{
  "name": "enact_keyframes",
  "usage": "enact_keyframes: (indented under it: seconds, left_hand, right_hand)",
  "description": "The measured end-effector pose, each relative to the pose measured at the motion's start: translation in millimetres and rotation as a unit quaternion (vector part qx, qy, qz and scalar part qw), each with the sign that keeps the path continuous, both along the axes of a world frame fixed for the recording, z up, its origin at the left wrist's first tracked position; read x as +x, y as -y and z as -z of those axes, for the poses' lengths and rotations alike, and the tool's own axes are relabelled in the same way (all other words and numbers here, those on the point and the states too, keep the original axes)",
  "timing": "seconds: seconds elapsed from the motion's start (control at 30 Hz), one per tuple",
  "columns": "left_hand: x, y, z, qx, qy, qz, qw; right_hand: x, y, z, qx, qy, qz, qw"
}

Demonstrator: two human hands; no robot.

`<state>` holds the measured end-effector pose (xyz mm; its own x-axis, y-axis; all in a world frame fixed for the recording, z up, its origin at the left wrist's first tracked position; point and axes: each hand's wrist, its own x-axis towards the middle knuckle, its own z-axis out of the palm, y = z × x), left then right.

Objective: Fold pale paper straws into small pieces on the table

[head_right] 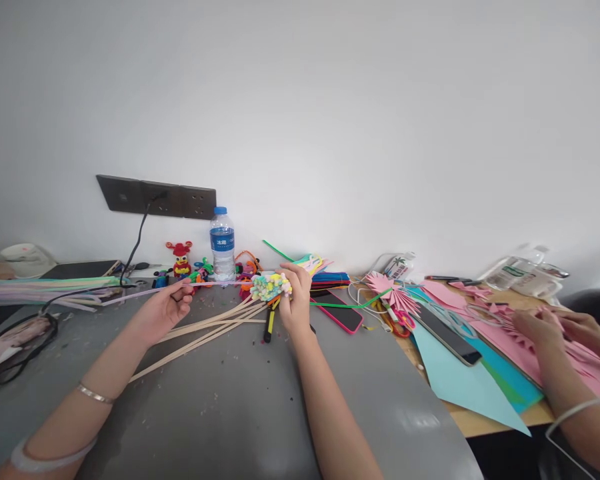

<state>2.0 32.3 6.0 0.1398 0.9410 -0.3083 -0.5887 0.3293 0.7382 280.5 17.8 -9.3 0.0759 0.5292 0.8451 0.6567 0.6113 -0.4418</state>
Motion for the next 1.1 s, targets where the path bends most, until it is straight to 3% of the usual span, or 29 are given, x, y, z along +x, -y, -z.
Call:
enact_keyframes:
  seconds: [0.2, 0.4, 0.63, 0.8, 1.1]
  left_hand:
    - [-2.1, 8.2, -4.5, -0.023, -0.037, 0.156, 0.987]
    - [2.0, 16.8, -9.9, 0.014, -0.096, 0.217, 0.971]
    - [32.0, 26.5, 7.1, 0.141, -0.17, 0.159, 0.962]
    - [57.9, 37.6, 21.3, 0.192, -0.207, 0.213, 0.935]
    - [60.0, 43.7, 17.1, 0.219, -0.234, 0.195, 0.927]
  right_hand:
    - [-0.1, -0.9, -0.5, 0.016, -0.025, 0.002, 1.0]
    - [0.4, -3.0, -0.5, 0.023, -0.022, -0.008, 0.999]
    - [-9.1, 1.5, -0.7, 0.02, 0.005, -0.028, 0.999]
    - [-30.2, 11.2, -3.4, -0.002, 0.066, -0.078, 0.995]
    - [-35.6, 15.0, -4.9, -0.023, 0.069, -0.099, 0.992]
